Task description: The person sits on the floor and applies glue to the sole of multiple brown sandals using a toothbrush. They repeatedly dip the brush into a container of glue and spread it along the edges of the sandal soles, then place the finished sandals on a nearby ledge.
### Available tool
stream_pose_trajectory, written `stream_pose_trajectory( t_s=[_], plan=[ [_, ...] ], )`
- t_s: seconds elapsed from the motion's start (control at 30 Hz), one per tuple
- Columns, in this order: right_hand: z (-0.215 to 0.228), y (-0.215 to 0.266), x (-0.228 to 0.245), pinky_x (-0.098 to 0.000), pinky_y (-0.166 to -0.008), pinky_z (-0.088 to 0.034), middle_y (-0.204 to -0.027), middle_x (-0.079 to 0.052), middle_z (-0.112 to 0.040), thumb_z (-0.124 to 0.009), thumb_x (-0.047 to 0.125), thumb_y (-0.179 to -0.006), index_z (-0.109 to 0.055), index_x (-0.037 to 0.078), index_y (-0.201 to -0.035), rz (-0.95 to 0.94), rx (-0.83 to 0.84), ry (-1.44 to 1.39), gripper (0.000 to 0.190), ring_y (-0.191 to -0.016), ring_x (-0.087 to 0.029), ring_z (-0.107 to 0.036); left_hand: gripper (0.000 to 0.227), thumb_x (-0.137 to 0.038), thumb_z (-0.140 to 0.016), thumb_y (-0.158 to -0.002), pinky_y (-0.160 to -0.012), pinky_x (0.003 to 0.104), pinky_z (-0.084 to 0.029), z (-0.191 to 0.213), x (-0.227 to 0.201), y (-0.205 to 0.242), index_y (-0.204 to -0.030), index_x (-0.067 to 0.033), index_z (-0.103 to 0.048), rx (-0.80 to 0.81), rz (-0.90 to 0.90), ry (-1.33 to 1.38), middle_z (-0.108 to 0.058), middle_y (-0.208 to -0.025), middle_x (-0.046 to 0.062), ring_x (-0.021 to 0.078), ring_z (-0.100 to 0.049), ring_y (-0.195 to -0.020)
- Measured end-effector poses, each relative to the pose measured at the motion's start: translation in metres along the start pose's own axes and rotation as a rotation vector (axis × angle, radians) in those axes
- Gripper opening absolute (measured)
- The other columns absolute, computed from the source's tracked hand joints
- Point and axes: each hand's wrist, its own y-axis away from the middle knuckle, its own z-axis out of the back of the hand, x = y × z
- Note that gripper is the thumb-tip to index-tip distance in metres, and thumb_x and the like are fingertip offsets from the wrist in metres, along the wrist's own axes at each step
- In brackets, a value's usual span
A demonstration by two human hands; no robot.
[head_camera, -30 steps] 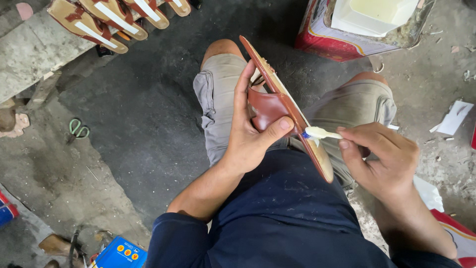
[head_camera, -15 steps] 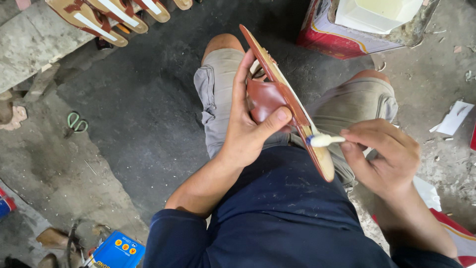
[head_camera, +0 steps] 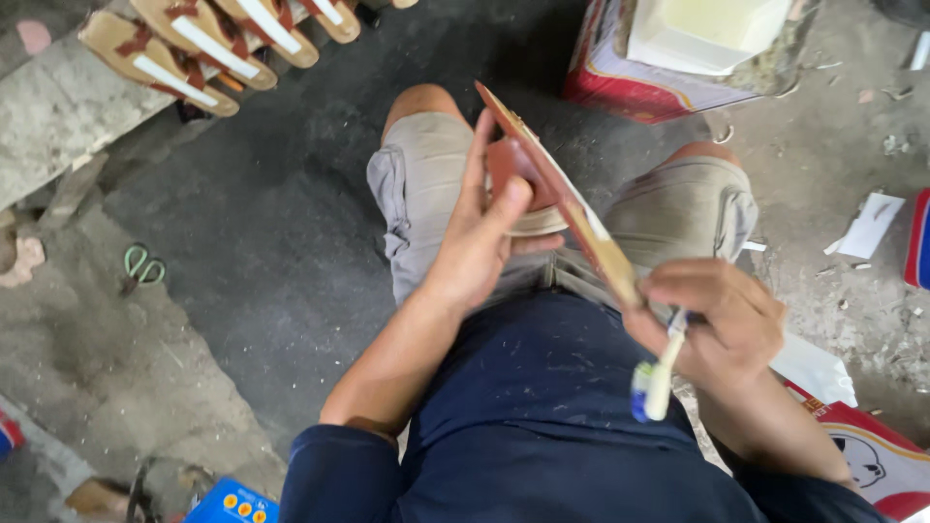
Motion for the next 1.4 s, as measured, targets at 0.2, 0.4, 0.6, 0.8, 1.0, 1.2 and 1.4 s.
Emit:
stream_pose_trajectory(
  t_s=[0.2,0.4,0.6,0.8,1.0,1.2,1.4],
  plan=[
    [-0.005,-0.019,-0.024,-0.021,-0.064,-0.047,-0.095,-0.01,-0.072,-0.088,0.005,-0.09,-0.066,0.0,-0.099,-0.209,-0.178,-0.048,0.025,-0.072,-0.007,-0.061,0.094,-0.041,-0.075,-0.095,-0.124,0.052,-0.036,0.015,0.014,-0.012,-0.165,-0.0083,-0.021,-0.07,-0.642,-1.29,-0.021,-0.166,0.025,0.0452,-0.032,-0.154],
    [-0.003,-0.028,-0.024,-0.0209,-0.076,-0.05,-0.1,-0.006,-0.07,-0.085,0.009,-0.094,-0.064,-0.002,-0.106,-0.424,-0.177,-0.336,0.026,-0.085,-0.007,-0.062,0.083,-0.029,-0.092,-0.088,-0.118,0.038,-0.044,0.0,0.029,-0.027,-0.154,-0.0119,-0.045,-0.085,-1.01,-1.465,-0.053,-0.154,0.009,0.0291,-0.057,-0.135],
    [0.01,-0.078,-0.105,-0.0347,-0.1,-0.051,-0.118,-0.015,-0.061,-0.061,-0.003,-0.107,-0.055,-0.004,-0.127,-0.161,-0.115,0.046,0.021,-0.108,-0.027,-0.061,0.083,-0.018,-0.092,-0.082,-0.112,0.038,-0.051,0.006,0.016,-0.011,-0.148,-0.0005,-0.045,-0.09,-0.667,-0.894,-0.061,-0.137,0.015,0.0303,-0.063,-0.129],
    [-0.004,-0.128,-0.237,-0.0486,-0.074,-0.05,-0.109,-0.016,-0.072,-0.064,0.017,-0.098,-0.078,0.021,-0.114,-0.24,0.311,0.901,0.022,-0.094,-0.037,-0.069,0.084,-0.019,-0.092,-0.077,-0.112,0.036,-0.049,0.009,0.001,0.026,-0.143,0.0025,-0.047,-0.066,-0.505,-0.757,-0.061,-0.137,0.013,0.0238,-0.062,-0.129],
    [-0.03,-0.156,-0.282,-0.0471,-0.07,-0.054,-0.103,-0.012,-0.078,-0.064,0.018,-0.09,-0.082,0.021,-0.107,-0.29,0.614,1.197,0.024,-0.093,-0.033,-0.074,0.085,-0.015,-0.088,-0.087,-0.125,0.038,-0.042,0.009,-0.002,0.039,-0.154,0.0025,-0.04,-0.03,-0.624,-0.732,-0.053,-0.152,0.019,0.0255,-0.054,-0.142],
    [0.039,-0.138,-0.226,-0.048,-0.067,-0.054,-0.097,-0.012,-0.078,-0.059,0.022,-0.093,-0.079,0.026,-0.109,-0.311,0.57,1.13,0.026,-0.088,-0.033,-0.074,0.078,-0.013,-0.087,-0.088,-0.123,0.038,-0.044,0.017,0.0,0.03,-0.145,-0.0001,-0.036,-0.11,-0.731,-0.822,-0.053,-0.153,0.019,0.0255,-0.055,-0.143],
    [0.064,-0.108,-0.137,-0.0488,-0.07,-0.054,-0.093,-0.012,-0.076,-0.064,0.029,-0.095,-0.08,0.025,-0.114,-0.418,0.454,0.939,0.024,-0.086,-0.035,-0.071,0.076,-0.007,-0.092,-0.08,-0.119,0.042,-0.049,0.02,0.004,0.004,-0.14,-0.0104,-0.046,-0.084,-0.892,-1.034,-0.054,-0.151,0.024,0.0346,-0.058,-0.141]
  ],
)
